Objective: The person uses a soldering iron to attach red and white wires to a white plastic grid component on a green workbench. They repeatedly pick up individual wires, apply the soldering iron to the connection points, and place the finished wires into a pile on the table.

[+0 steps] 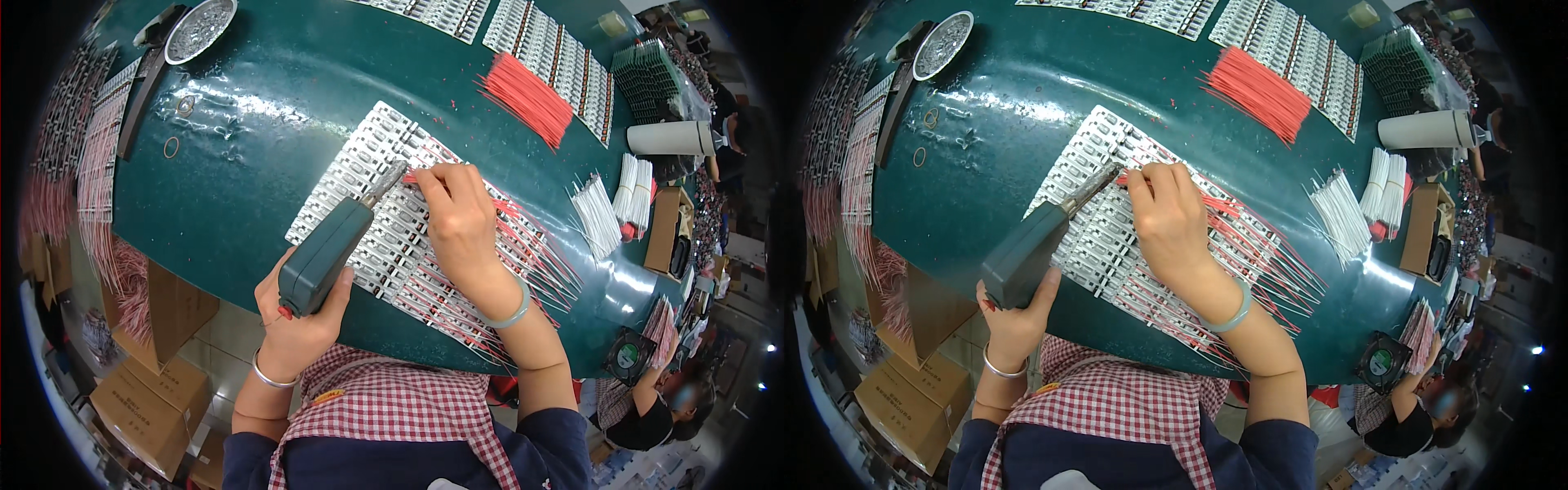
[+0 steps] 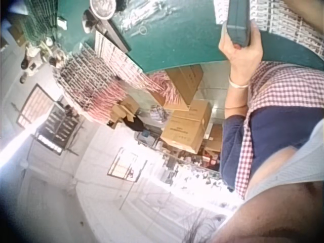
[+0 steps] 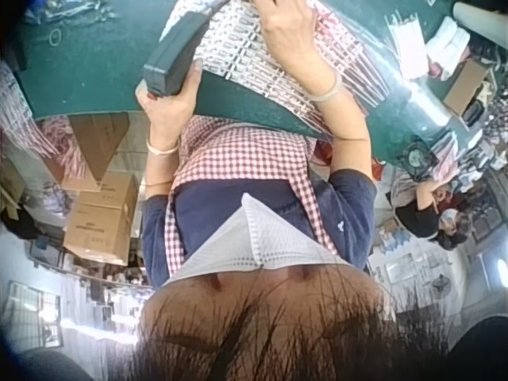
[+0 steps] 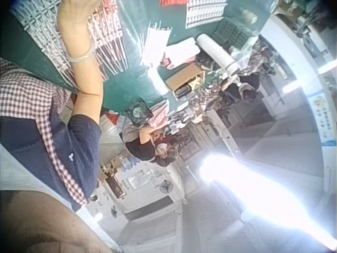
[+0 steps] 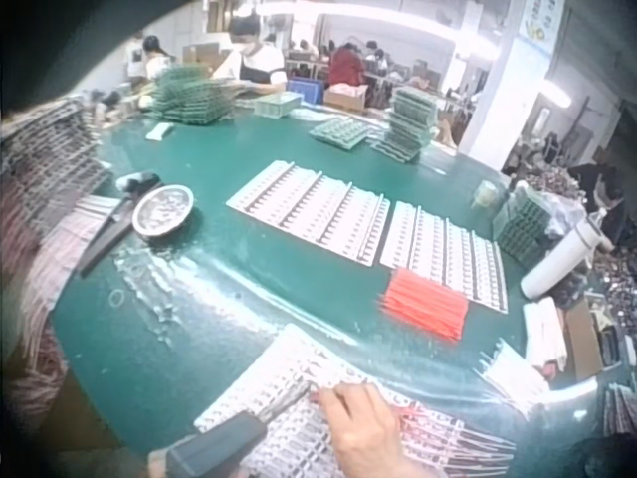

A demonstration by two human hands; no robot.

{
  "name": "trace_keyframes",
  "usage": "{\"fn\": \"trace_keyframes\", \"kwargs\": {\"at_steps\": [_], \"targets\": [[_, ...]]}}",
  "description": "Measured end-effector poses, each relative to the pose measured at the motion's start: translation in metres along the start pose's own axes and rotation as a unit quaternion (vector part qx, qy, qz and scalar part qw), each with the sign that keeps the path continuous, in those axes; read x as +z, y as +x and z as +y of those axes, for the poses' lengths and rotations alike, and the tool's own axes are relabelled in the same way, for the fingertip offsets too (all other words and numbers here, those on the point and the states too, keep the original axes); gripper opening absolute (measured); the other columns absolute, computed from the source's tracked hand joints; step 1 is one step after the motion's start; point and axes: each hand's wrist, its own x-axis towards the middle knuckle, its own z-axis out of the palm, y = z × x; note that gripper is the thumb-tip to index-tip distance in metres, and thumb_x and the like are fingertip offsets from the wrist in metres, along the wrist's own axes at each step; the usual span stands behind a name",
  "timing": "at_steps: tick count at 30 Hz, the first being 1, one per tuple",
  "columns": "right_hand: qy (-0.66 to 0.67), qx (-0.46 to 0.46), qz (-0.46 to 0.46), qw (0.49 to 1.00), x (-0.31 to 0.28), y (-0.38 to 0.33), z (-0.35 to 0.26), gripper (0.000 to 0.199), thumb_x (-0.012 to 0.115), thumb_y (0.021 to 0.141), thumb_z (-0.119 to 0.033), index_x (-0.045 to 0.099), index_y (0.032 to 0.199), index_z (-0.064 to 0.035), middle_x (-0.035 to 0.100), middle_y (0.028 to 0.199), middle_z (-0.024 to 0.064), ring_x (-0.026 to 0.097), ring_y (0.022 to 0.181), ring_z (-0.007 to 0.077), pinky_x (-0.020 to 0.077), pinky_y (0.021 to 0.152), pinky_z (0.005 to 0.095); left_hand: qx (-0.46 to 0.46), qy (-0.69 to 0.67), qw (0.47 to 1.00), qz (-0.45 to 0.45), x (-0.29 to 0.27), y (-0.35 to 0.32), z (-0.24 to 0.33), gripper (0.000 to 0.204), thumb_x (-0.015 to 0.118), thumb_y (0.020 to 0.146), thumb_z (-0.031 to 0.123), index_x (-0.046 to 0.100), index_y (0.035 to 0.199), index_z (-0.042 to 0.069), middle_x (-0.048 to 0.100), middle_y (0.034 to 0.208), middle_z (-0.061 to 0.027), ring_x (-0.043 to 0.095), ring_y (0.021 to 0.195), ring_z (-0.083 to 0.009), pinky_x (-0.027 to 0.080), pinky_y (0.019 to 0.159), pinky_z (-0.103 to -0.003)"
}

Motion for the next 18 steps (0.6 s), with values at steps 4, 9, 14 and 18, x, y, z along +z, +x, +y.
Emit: {"fn": "trace_keyframes", "kwargs": {"at_steps": [4, 9, 14, 18], "targets": [[-0.002, 0.0, -0.001, 1.0, -0.001, 0.001, -0.002, 0.026, 0.065, 0.073, 0.003, 0.066, 0.099, 0.0059, 0.06, 0.093, 0.0136, 0.057, 0.085, 0.0285, 0.051, 0.07, 0.0364, 0.007, 0.019, 1.0, -0.013, -0.002, 0.001, 0.005, 0.018, 0.075, 0.081, 0.0, 0.068, 0.097, -0.005, 0.068, 0.082, -0.0096, 0.064, 0.069, -0.0132, 0.05, 0.062, -0.026], [-0.003, -0.001, 0.0, 1.0, -0.002, 0.002, -0.002, 0.024, 0.066, 0.074, 0.003, 0.065, 0.098, 0.0054, 0.06, 0.093, 0.0134, 0.058, 0.085, 0.0283, 0.0509, 0.069, 0.0363, 0.013, 0.028, 0.999, 0.016, -0.005, -0.004, 0.004, 0.018, 0.078, 0.08, 0.002, 0.069, 0.095, -0.004, 0.07, 0.08, -0.0097, 0.065, 0.064, -0.0149, 0.05, 0.059, -0.026], [-0.005, 0.001, 0.002, 1.0, 0.0, 0.001, -0.002, 0.025, 0.066, 0.074, 0.002, 0.065, 0.098, 0.0055, 0.06, 0.093, 0.0132, 0.057, 0.085, 0.0282, 0.0506, 0.069, 0.0365, -0.012, 0.021, 0.998, 0.052, -0.008, -0.012, -0.001, 0.019, 0.079, 0.079, 0.004, 0.071, 0.095, -0.003, 0.071, 0.078, -0.0094, 0.066, 0.062, -0.0153, 0.051, 0.058, -0.027], [-0.008, -0.004, 0.007, 1.0, 0.001, 0.001, -0.001, 0.027, 0.065, 0.072, 0.003, 0.065, 0.099, 0.0059, 0.06, 0.093, 0.0132, 0.057, 0.085, 0.0284, 0.05, 0.068, 0.0366, -0.034, 0.0, 0.998, 0.058, -0.008, -0.012, 0.003, 0.02, 0.079, 0.079, 0.004, 0.071, 0.095, -0.003, 0.072, 0.08, -0.0092, 0.066, 0.063, -0.0145, 0.051, 0.058, -0.027]]}}
